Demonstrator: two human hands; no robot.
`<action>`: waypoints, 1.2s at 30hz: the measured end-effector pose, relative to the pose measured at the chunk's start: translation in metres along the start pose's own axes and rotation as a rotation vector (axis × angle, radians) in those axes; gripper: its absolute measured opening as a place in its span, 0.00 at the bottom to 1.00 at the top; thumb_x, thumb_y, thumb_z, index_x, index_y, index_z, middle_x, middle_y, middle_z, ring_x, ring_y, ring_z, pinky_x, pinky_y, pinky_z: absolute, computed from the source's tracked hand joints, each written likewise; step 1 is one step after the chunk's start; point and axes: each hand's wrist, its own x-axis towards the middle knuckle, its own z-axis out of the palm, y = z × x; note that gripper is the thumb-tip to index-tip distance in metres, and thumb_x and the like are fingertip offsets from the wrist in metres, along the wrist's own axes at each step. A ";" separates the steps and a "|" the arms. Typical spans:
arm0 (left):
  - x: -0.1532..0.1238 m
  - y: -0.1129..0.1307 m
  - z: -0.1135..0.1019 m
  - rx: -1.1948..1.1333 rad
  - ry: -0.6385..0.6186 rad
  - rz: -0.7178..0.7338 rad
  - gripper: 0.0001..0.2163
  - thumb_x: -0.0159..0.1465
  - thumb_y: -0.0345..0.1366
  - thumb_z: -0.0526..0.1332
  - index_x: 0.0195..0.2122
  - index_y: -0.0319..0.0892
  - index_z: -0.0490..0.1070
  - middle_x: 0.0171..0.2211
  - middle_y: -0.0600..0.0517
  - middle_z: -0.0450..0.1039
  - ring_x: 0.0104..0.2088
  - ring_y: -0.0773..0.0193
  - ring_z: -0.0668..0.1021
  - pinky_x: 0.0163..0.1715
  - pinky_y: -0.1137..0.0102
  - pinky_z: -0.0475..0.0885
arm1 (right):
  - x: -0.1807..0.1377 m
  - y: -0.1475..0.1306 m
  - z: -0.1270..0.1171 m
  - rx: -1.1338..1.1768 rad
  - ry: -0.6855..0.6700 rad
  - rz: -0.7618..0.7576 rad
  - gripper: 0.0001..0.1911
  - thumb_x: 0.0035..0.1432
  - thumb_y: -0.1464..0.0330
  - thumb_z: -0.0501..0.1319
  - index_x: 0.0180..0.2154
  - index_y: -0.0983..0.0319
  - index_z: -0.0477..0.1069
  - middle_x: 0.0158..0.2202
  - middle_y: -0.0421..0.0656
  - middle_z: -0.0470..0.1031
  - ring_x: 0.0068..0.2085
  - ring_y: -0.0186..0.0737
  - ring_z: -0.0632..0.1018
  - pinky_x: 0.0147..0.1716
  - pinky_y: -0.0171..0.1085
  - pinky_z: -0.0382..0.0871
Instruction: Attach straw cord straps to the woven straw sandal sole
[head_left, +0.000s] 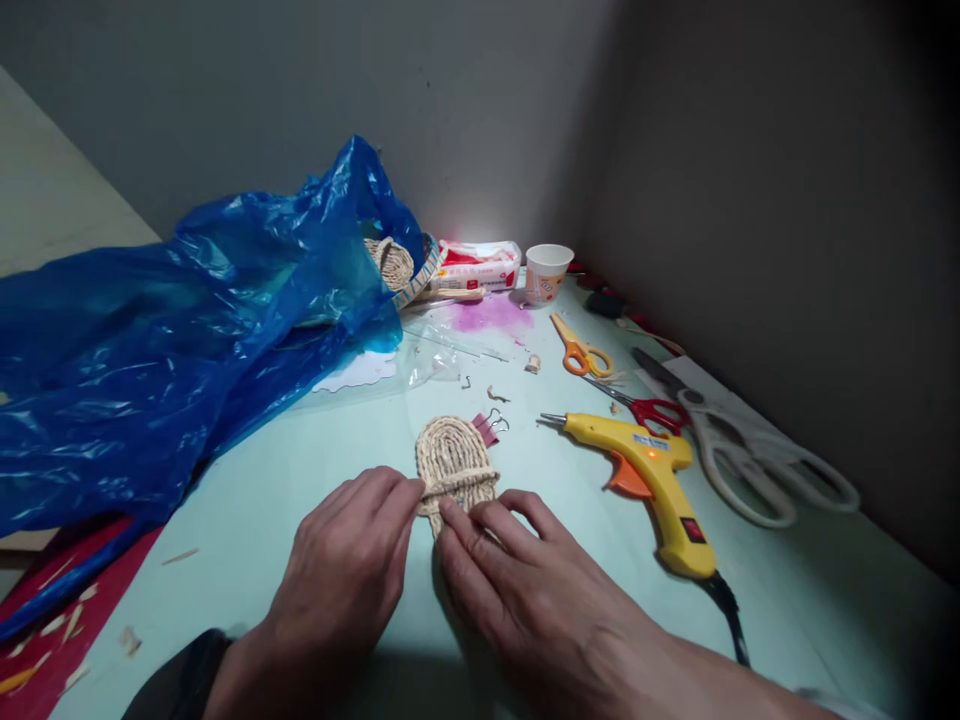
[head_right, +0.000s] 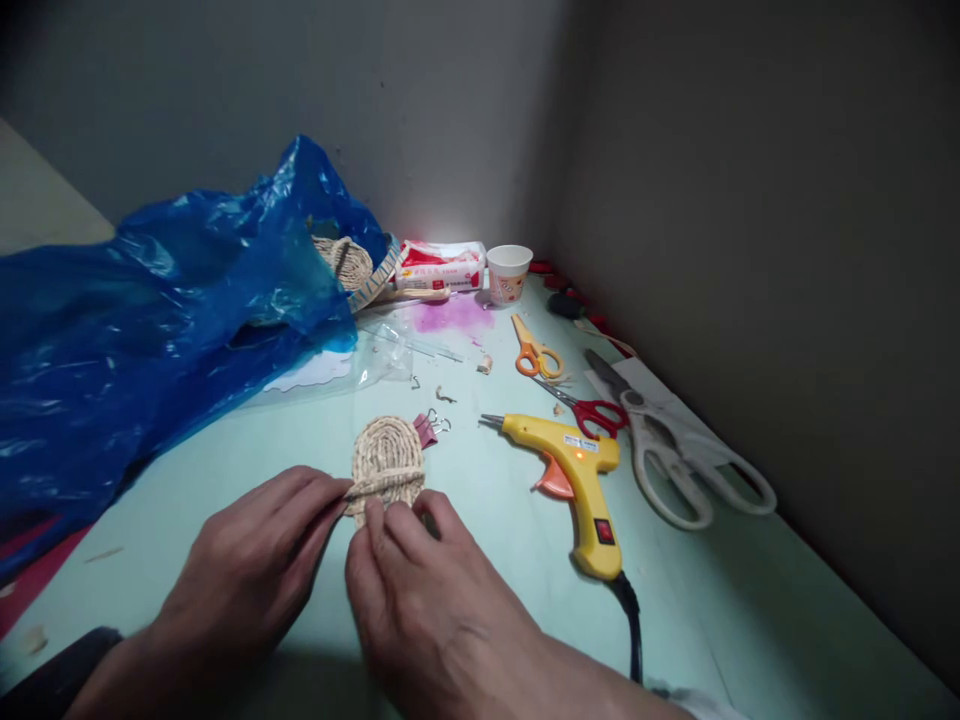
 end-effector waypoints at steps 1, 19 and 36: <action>0.000 0.001 0.000 0.015 0.011 0.013 0.09 0.66 0.26 0.53 0.42 0.39 0.72 0.35 0.46 0.75 0.34 0.56 0.77 0.34 0.63 0.72 | 0.000 0.000 0.000 0.003 -0.001 -0.003 0.18 0.61 0.76 0.52 0.50 0.75 0.71 0.50 0.58 0.76 0.43 0.50 0.73 0.43 0.49 0.67; 0.004 0.006 -0.005 0.090 -0.021 -0.028 0.10 0.65 0.25 0.54 0.41 0.37 0.74 0.33 0.45 0.75 0.32 0.54 0.76 0.31 0.59 0.72 | -0.001 0.003 -0.003 0.014 -0.033 -0.055 0.19 0.64 0.77 0.49 0.52 0.78 0.69 0.49 0.61 0.74 0.41 0.52 0.72 0.37 0.49 0.68; -0.025 0.013 0.013 0.440 0.188 0.312 0.13 0.66 0.24 0.49 0.48 0.33 0.69 0.34 0.49 0.80 0.30 0.67 0.80 0.29 0.71 0.71 | 0.003 0.005 -0.001 0.064 0.069 -0.041 0.19 0.65 0.76 0.48 0.50 0.77 0.71 0.44 0.57 0.78 0.38 0.48 0.73 0.35 0.45 0.68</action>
